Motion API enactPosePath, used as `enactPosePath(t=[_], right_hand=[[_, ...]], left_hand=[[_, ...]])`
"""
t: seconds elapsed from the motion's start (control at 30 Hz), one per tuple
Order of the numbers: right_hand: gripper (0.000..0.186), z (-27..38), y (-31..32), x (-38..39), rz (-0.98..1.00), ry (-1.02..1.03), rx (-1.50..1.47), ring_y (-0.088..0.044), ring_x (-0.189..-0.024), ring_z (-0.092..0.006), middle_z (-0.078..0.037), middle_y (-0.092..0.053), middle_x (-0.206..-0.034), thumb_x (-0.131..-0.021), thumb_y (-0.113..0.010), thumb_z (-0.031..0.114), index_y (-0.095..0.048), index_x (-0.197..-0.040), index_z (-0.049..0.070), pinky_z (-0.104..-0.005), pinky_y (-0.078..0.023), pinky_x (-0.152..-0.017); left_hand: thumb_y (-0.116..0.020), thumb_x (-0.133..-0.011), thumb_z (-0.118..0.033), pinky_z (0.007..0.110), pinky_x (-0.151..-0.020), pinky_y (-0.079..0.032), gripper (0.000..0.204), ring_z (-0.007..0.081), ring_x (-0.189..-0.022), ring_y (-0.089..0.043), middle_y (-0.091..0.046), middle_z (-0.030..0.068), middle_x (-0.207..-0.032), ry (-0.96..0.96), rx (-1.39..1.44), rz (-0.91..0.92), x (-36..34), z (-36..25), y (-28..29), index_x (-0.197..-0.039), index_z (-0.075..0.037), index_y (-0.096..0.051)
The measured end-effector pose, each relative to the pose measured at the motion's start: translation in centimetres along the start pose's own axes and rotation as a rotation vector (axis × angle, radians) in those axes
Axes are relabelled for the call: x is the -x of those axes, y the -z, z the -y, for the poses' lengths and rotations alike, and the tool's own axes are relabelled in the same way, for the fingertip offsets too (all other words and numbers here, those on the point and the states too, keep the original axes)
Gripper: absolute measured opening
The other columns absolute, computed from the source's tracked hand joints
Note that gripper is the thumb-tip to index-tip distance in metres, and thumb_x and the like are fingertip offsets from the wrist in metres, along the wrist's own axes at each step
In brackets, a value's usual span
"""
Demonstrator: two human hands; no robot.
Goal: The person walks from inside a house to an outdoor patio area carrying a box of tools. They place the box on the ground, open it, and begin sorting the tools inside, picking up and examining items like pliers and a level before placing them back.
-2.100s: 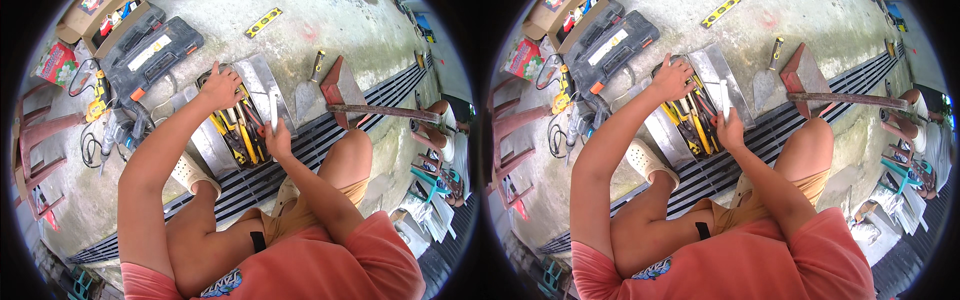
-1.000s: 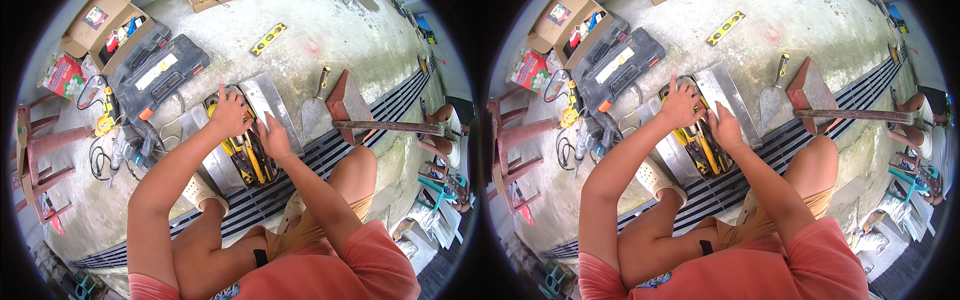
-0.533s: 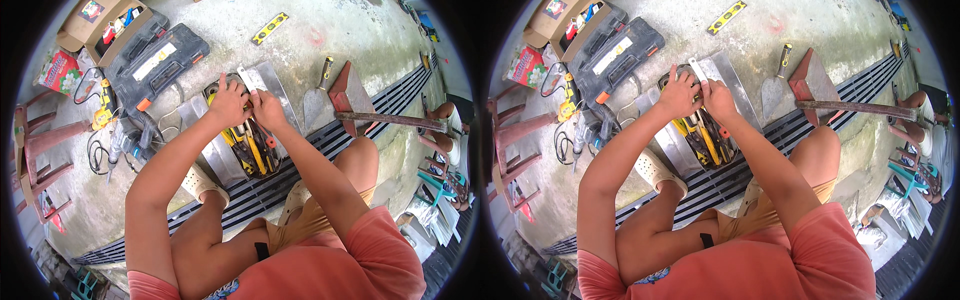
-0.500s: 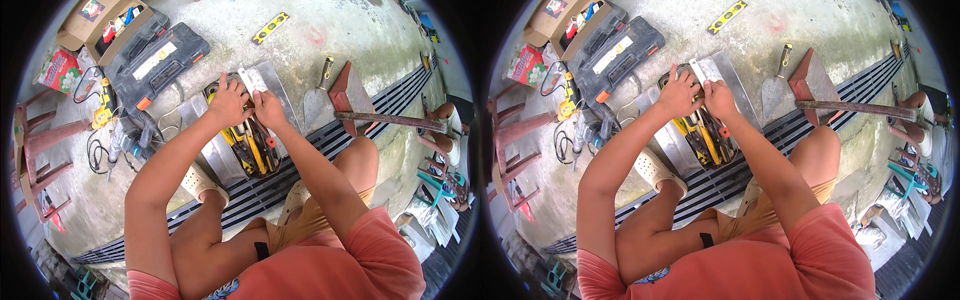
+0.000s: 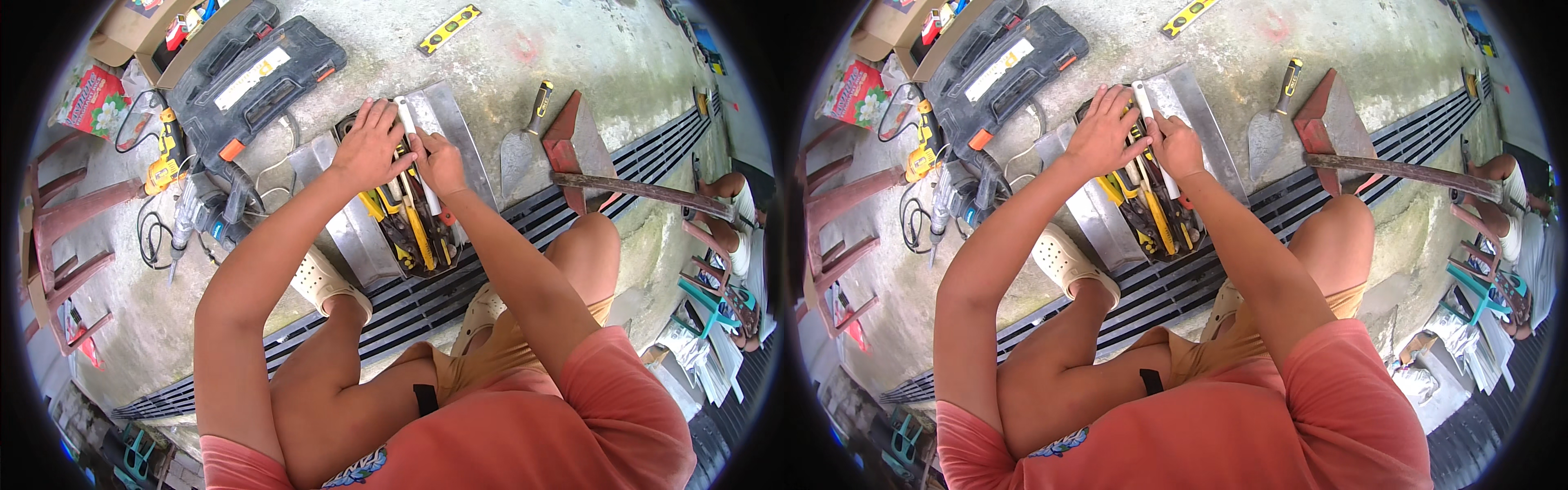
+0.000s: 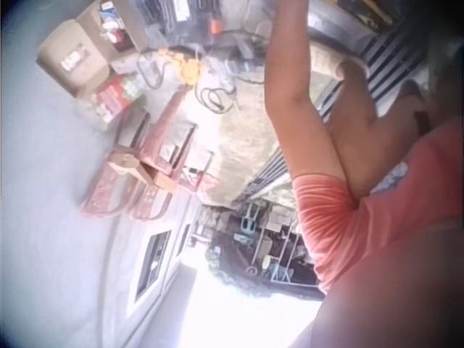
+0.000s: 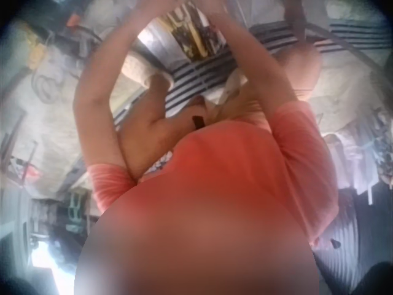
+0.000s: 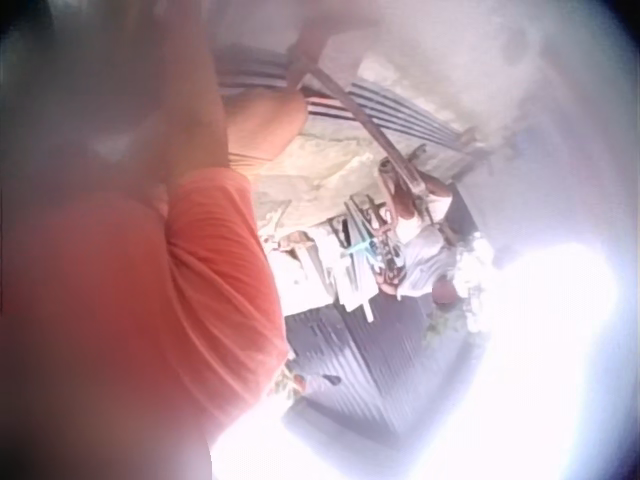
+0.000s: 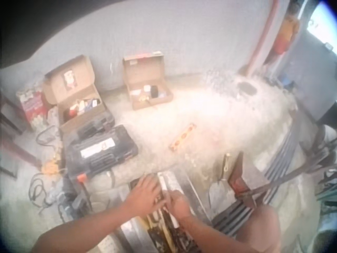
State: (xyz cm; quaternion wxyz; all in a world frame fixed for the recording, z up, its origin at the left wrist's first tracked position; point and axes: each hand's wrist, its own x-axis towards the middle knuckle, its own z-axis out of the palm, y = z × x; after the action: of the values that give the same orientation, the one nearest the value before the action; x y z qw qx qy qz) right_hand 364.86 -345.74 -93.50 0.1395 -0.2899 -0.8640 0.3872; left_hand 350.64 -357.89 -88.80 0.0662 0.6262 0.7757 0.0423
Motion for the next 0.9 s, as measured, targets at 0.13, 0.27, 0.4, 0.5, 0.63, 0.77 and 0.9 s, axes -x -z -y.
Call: enactPosePath(t=[0.13,0.27,0.4,0.5,0.63,0.77,0.9], right_hand=[[0.036,-0.7,-0.1,0.2,0.038,0.051,0.02,-0.066,-0.077,-0.0335,-0.017,-0.064,-0.089,-0.101,-0.065,0.029,-0.071,-0.126,0.004,-0.0414,-0.053,-0.071],[0.038,-1.3,-0.6,0.8,-0.001,0.11,0.07,-0.065,-0.102,-0.036,-0.019,-0.063,-0.118,-0.102,-0.063,0.029,-0.067,-0.132,0.007,-0.0438,-0.053,-0.086],[0.042,-1.7,-1.1,1.5,0.046,-0.032,-0.136,-0.055,-0.126,-0.0403,-0.022,-0.055,-0.141,-0.104,-0.056,0.03,-0.061,-0.14,0.009,-0.0456,-0.047,-0.103],[0.047,-2.0,-0.6,1.7,0.026,0.107,-0.047,-0.05,-0.133,-0.0409,-0.024,-0.051,-0.148,-0.106,-0.05,0.032,-0.052,-0.149,0.011,-0.0457,-0.043,-0.11],[0.052,-1.2,0.8,2.0,0.24,0.017,0.075,-0.049,-0.133,-0.0419,-0.024,-0.05,-0.148,-0.108,-0.043,0.032,-0.041,-0.156,0.013,-0.0489,-0.039,-0.112],[0.056,0.4,2.4,1.8,0.276,0.04,0.213,-0.048,-0.134,-0.0422,-0.024,-0.047,-0.151,-0.109,-0.037,0.039,-0.036,-0.159,0.014,-0.0513,-0.038,-0.112],[0.056,-0.6,5.3,0.7,0.288,0.078,0.28,-0.053,-0.132,-0.0418,-0.026,-0.054,-0.144,-0.109,-0.039,0.042,-0.042,-0.154,0.009,-0.0497,-0.042,-0.11]], left_hand=[[-0.045,-0.093,-0.075,0.054,-0.126,-0.012,0.097,0.037,-0.154,-0.021,-0.035,0.0216,-0.159,0.068,0.036,-0.045,1.0,-0.2,-0.8,-0.151,0.002,-0.041],[-0.044,-0.091,-0.08,0.054,-0.127,-0.01,0.104,0.0372,-0.157,-0.013,-0.023,0.0216,-0.166,0.075,0.057,-0.072,1.0,-0.2,-1.6,-0.157,-0.001,-0.033],[-0.042,-0.093,-0.078,0.055,-0.127,-0.009,0.101,0.0383,-0.157,-0.01,-0.018,0.022,-0.168,0.093,0.024,-0.03,0.3,-0.5,-2.2,-0.16,-0.003,-0.028],[-0.042,-0.096,-0.075,0.055,-0.127,-0.007,0.097,0.0389,-0.158,-0.007,-0.015,0.0217,-0.169,0.065,-0.006,-0.139,0.3,-0.6,-2.1,-0.161,-0.005,-0.025],[-0.041,-0.098,-0.072,0.054,-0.127,-0.006,0.093,0.0391,-0.158,-0.005,-0.012,0.0218,-0.169,0.085,0.085,-0.044,0.5,-0.7,-0.8,-0.162,-0.007,-0.023],[-0.043,-0.1,-0.067,0.055,-0.127,-0.007,0.088,0.0403,-0.158,-0.006,-0.009,0.0227,-0.17,0.08,0.152,-0.055,0.4,-1.1,1.8,-0.163,-0.009,-0.022],[-0.047,-0.101,-0.061,0.049,-0.122,-0.025,0.081,0.0418,-0.151,-0.028,-0.025,0.028,-0.163,0.276,0.385,-0.125,4.5,-0.2,4.1,-0.159,-0.007,-0.03]])
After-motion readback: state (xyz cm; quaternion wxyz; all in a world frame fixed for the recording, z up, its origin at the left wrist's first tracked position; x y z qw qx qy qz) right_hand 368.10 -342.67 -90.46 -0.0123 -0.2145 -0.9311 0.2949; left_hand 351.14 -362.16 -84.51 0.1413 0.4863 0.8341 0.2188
